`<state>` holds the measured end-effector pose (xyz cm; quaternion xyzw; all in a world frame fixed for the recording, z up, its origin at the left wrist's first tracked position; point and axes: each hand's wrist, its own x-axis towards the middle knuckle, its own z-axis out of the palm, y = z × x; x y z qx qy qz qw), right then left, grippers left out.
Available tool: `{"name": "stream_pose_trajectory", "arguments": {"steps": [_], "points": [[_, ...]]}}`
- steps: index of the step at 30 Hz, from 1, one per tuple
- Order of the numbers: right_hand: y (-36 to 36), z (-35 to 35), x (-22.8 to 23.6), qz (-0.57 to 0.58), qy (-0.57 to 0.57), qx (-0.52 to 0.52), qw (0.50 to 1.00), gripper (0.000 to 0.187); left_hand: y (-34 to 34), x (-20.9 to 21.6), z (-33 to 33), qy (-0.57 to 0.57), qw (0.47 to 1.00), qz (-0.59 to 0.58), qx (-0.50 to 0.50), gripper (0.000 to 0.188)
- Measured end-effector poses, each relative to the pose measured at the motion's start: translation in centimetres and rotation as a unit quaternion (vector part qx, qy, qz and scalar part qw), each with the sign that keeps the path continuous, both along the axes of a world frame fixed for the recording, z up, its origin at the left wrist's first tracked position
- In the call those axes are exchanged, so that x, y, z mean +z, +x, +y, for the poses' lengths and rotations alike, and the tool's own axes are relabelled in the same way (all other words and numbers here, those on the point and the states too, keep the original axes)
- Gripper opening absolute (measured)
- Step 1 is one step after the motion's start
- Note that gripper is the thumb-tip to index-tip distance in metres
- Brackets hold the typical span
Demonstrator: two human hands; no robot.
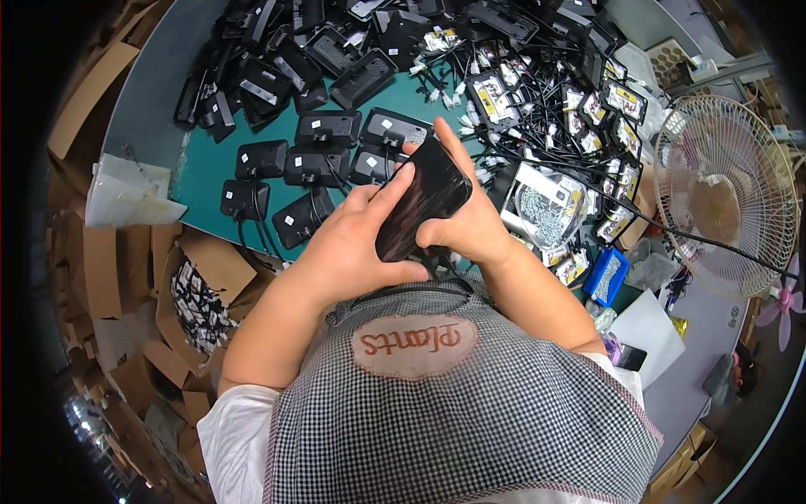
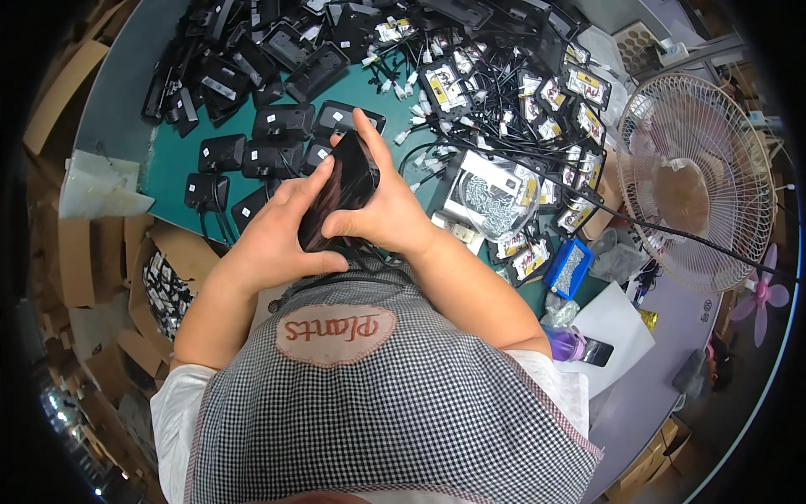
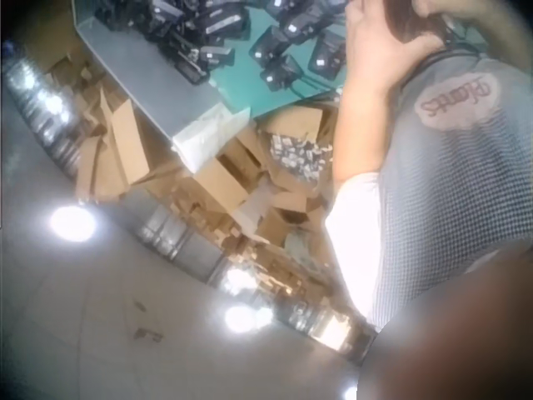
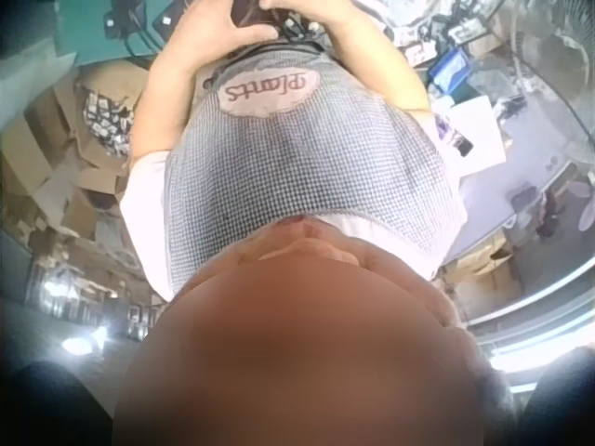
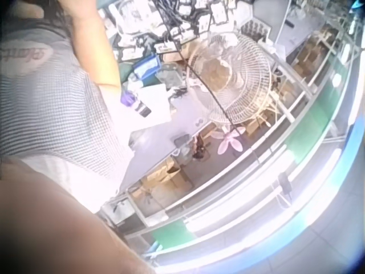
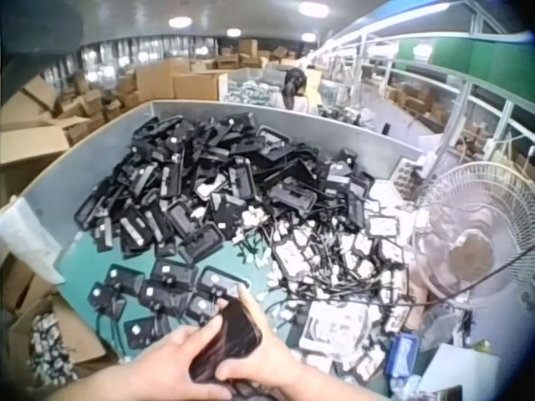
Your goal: The person assembles small black electronic devices by inserting wires into the casing and securing the back cover. They handle the devices one at a time, picking them up from a pile, connecting the internal wiring, and placing the finished units on the table.
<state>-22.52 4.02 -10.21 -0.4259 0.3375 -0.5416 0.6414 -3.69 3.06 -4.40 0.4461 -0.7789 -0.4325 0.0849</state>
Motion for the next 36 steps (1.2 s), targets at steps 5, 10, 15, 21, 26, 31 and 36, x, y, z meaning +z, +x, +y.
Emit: {"name": "stream_pose_trajectory", "arguments": {"steps": [5,10,15,21,26,31,36], "points": [[0.7,0.3,0.7,-0.109,0.007,-0.027,0.994,0.115,0.1,0.1,-0.2,-0.011,0.999,0.021,-0.044,0.11],[0.5,-0.5,1.7,-0.225,0.114,-0.137,0.958,0.06,0.2,-1.4,1.0,-0.201,0.973,0.108,-0.019,0.079],[1.0,-0.7,1.5,-0.322,0.277,-0.161,0.891,0.039,-0.2,-4.0,0.0,-0.396,0.89,0.223,0.039,0.046],[-0.3,-2.5,-1.1,0.036,0.054,-0.291,0.954,0.053,0.1,-5.7,0.8,-0.206,0.91,0.31,0.182,0.044],[-2.1,-4.2,-3.2,0.36,-0.098,-0.286,0.883,0.041,-0.3,-9.2,2.0,-0.112,0.972,0.153,0.138,0.04],[-1.1,-4.1,-3.3,0.508,-0.145,-0.187,0.828,0.029,-0.8,-10.3,2.7,-0.022,0.995,0.026,0.092,0.038],[0.8,-4.4,-7.0,0.207,0.122,-0.234,0.942,0.048,-1.9,-13.0,0.3,0.235,0.869,0.309,0.307,0.034]]}}
